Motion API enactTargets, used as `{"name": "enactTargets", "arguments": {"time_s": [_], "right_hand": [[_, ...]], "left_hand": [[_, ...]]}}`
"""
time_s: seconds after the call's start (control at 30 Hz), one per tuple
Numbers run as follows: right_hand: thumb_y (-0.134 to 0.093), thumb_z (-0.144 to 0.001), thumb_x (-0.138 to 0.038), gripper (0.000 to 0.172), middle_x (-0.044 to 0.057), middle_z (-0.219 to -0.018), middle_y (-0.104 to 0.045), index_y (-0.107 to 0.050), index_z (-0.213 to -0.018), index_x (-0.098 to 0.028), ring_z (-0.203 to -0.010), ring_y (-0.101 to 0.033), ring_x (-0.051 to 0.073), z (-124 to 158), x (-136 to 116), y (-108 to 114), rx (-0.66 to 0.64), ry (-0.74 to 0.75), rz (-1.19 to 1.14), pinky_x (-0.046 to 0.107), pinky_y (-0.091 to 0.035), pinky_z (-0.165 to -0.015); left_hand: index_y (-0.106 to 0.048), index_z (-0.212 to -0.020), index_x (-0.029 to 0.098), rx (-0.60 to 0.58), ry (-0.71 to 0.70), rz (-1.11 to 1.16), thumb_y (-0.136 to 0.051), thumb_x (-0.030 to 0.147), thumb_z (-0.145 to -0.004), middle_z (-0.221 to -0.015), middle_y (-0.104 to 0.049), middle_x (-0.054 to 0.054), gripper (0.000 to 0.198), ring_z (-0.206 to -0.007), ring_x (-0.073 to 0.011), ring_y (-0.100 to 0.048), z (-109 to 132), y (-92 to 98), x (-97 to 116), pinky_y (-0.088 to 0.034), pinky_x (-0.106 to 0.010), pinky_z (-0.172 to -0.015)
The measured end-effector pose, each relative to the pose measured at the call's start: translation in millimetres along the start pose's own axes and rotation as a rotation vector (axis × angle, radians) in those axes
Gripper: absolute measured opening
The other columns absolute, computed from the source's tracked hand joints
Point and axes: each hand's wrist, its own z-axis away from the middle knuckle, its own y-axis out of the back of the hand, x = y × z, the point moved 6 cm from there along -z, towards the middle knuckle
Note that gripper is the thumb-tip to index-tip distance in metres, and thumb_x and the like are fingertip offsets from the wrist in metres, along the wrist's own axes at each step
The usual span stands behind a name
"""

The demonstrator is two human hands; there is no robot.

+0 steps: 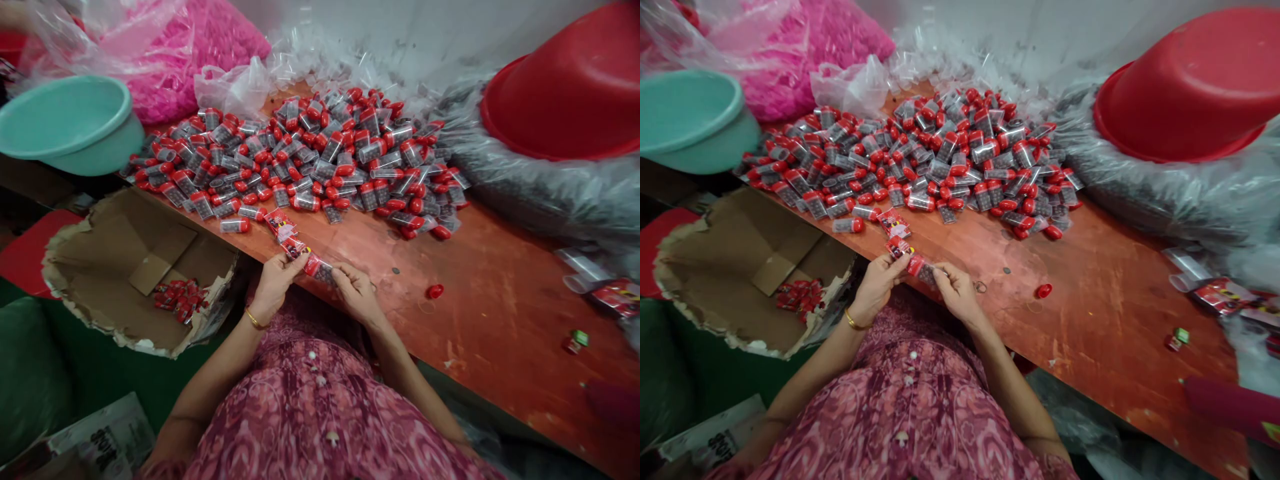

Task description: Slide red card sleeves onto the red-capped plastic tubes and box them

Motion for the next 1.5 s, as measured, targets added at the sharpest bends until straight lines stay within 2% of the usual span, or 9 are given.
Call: {"name": "enactTargets", "arguments": {"time_s": [0.23, 0.4, 0.6, 0.73, 0.9, 1.0, 1.13, 1.33, 1.5], "right_hand": [[-0.04, -0.088, -0.046, 0.03, -0.001, -0.06, -0.053, -0.055, -0.088, -0.02, -0.051, -0.047, 0.011, 6, 6, -17, 0.222, 0.01, 0.007, 0.023, -0.038, -0.047], [-0.034, -0.09, -0.049, 0.032, -0.003, -0.059, -0.054, -0.05, -0.09, -0.021, -0.037, -0.04, 0.009, 11, 12, -38, 0.155, -0.024, -0.079, 0.023, -0.032, -0.037], [-0.036, -0.09, -0.047, 0.03, 0.002, -0.07, -0.059, -0.051, -0.098, -0.022, -0.055, -0.054, 0.015, 12, 9, -28, 0.293, 0.061, 0.08, 0.026, -0.041, -0.048], [-0.035, -0.091, -0.043, 0.027, 0.004, -0.074, -0.06, -0.052, -0.098, -0.023, -0.07, -0.059, 0.018, 10, 9, -31, 0.224, 0.074, 0.144, 0.028, -0.045, -0.058], [-0.043, -0.087, -0.042, 0.024, 0.005, -0.081, -0.061, -0.052, -0.097, -0.022, -0.072, -0.059, 0.018, 12, 3, -35, 0.239, 0.129, 0.17, 0.031, -0.047, -0.064], [-0.041, -0.087, -0.046, 0.025, 0.001, -0.068, -0.058, -0.049, -0.091, -0.022, -0.054, -0.053, 0.014, 10, 5, -38, 0.22, 0.046, 0.065, 0.027, -0.044, -0.051], [-0.037, -0.088, -0.054, 0.033, -0.005, -0.059, -0.053, -0.044, -0.082, -0.022, -0.034, -0.039, 0.005, 6, 9, -49, 0.06, -0.095, -0.173, 0.019, -0.032, -0.034], [-0.044, -0.084, -0.057, 0.039, -0.004, -0.068, -0.059, -0.051, -0.097, -0.021, -0.042, -0.05, 0.007, 4, 8, -52, -0.063, -0.05, -0.253, 0.02, -0.043, -0.043], [-0.052, -0.078, -0.058, 0.038, -0.003, -0.061, -0.058, -0.055, -0.079, -0.019, -0.04, -0.047, 0.006, -3, 9, -43, -0.004, -0.054, -0.173, 0.019, -0.04, -0.039]], "left_hand": [[-0.062, -0.067, 0.014, -0.008, -0.042, 0.095, -0.082, 0.039, -0.05, -0.06, -0.061, 0.002, 0.037, -0.054, -0.0086, -0.054, -3, -5.6, -17, -0.044, -0.022, -0.057], [-0.061, -0.069, 0.015, -0.08, -0.048, 0.179, -0.075, 0.045, -0.061, -0.057, -0.058, 0.001, 0.035, -0.051, -0.0093, -0.051, -4, -7.7, -24, -0.037, -0.021, -0.048], [-0.064, -0.074, 0.015, -0.074, -0.13, 0.123, -0.072, 0.051, -0.062, -0.066, -0.065, -0.001, 0.039, -0.061, -0.0111, -0.057, -2, -8.1, -31, -0.042, -0.022, -0.057], [-0.065, -0.071, 0.015, -0.066, -0.145, 0.09, -0.074, 0.051, -0.06, -0.066, -0.066, -0.001, 0.039, -0.062, -0.0118, -0.058, -2, -4.1, -27, -0.044, -0.023, -0.06], [-0.065, -0.067, 0.014, -0.081, -0.116, 0.135, -0.075, 0.055, -0.055, -0.062, -0.066, -0.003, 0.045, -0.062, -0.0148, -0.061, -7, -4.5, -13, -0.047, -0.025, -0.06], [-0.064, -0.065, 0.015, -0.079, -0.087, 0.096, -0.077, 0.049, -0.056, -0.049, -0.057, 0.002, 0.038, -0.049, -0.01, -0.053, -8, -3.8, -20, -0.043, -0.021, -0.049], [-0.065, -0.067, 0.015, -0.126, -0.089, 0.032, -0.076, 0.047, -0.059, -0.041, -0.046, 0.006, 0.035, -0.04, -0.0066, -0.042, -5, 0.8, -29, -0.034, -0.019, -0.04], [-0.068, -0.077, 0.014, -0.114, -0.097, 0.108, -0.075, 0.049, -0.06, -0.059, -0.064, -0.001, 0.039, -0.047, -0.0087, -0.049, -5, 2.4, -5, -0.037, -0.02, -0.045], [-0.067, -0.078, 0.013, -0.132, -0.039, 0.122, -0.077, 0.048, -0.057, -0.071, -0.07, -0.004, 0.042, -0.047, -0.0073, -0.047, 1, -2.5, -6, -0.038, -0.021, -0.044]]}}
